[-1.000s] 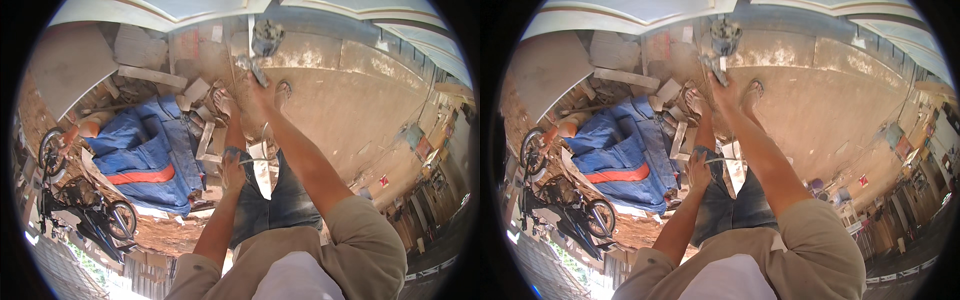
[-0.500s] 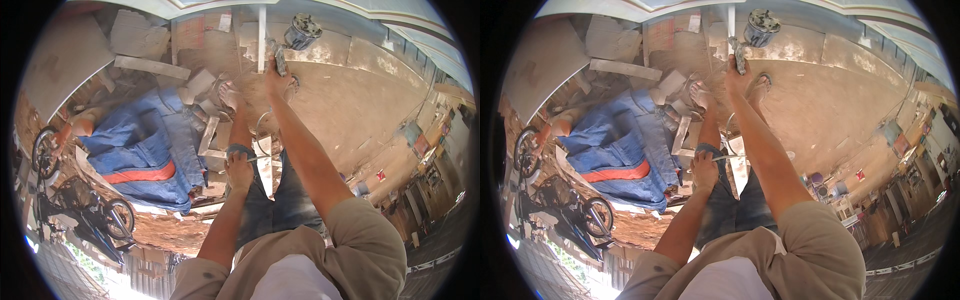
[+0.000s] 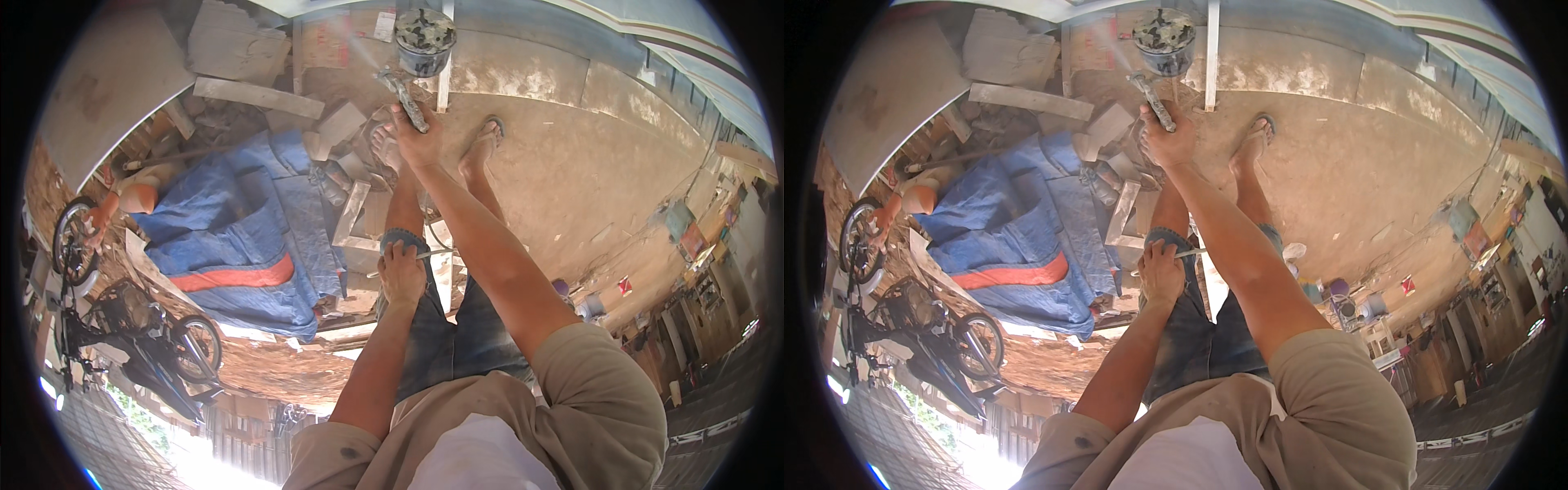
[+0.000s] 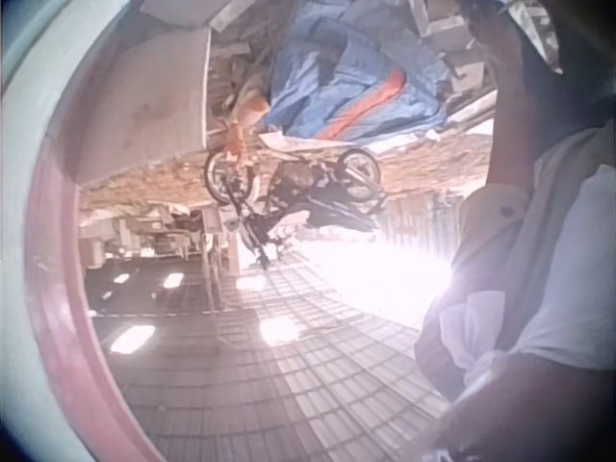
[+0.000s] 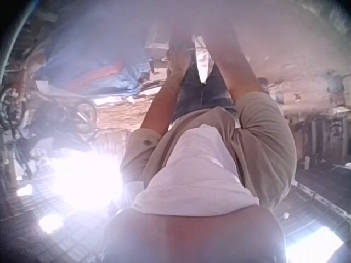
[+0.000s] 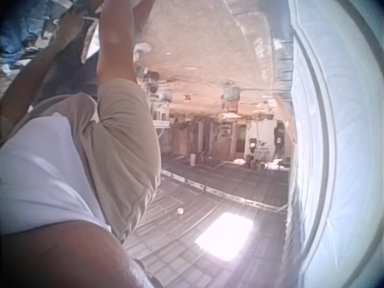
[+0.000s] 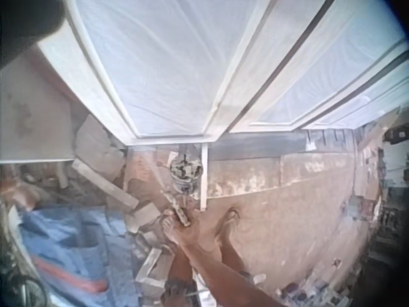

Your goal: The person uses a spray gun to apply a coat of paint to a large wooden door frame that is covered with protective plastic sheeting. The person moves the spray gun in steady, sweeping motions across the surface of the frame.

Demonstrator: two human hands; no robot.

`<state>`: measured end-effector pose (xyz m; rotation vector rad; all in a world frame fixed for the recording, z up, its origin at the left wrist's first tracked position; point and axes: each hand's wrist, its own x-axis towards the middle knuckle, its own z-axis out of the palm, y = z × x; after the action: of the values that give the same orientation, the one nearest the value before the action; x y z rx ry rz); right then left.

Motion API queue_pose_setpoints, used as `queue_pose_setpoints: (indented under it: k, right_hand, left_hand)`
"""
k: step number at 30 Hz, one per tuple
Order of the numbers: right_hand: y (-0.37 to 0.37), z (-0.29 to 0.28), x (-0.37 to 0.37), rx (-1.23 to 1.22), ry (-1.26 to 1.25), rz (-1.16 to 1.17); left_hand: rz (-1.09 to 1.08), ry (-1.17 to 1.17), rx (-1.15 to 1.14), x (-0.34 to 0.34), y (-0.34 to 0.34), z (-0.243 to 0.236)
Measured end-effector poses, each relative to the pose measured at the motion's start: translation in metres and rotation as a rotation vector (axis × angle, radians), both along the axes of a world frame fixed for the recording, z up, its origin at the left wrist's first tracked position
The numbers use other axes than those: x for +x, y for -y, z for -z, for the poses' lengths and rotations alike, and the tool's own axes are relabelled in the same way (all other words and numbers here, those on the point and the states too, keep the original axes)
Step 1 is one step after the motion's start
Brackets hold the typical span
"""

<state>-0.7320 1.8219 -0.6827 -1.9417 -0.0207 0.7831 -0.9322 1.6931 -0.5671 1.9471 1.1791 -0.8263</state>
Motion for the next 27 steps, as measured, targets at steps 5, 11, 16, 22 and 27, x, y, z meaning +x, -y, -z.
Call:
queue_pose_setpoints:
  k: [5,11,16,22,27]
  right_hand:
    - [0.027,0.018,0.023,-0.060,0.218,0.139]
    - [0.057,0.011,0.050,-0.242,0.405,0.283]
    - [0.049,0.004,0.037,-0.120,0.350,0.193]
    - [0.019,0.004,-0.012,0.081,-0.100,0.036]
    - [0.002,0.024,-0.024,-0.027,-0.185,-0.019]
  left_hand:
    - [0.028,-0.006,0.002,0.001,-0.003,-0.001]
    - [0.029,0.001,-0.002,0.001,-0.007,-0.001]
    - [0.029,-0.003,-0.024,0.002,-0.011,-0.001]
    - [0.032,0.004,-0.019,0.000,-0.012,0.000]
    - [0.039,0.003,-0.013,-0.001,-0.010,0.000]
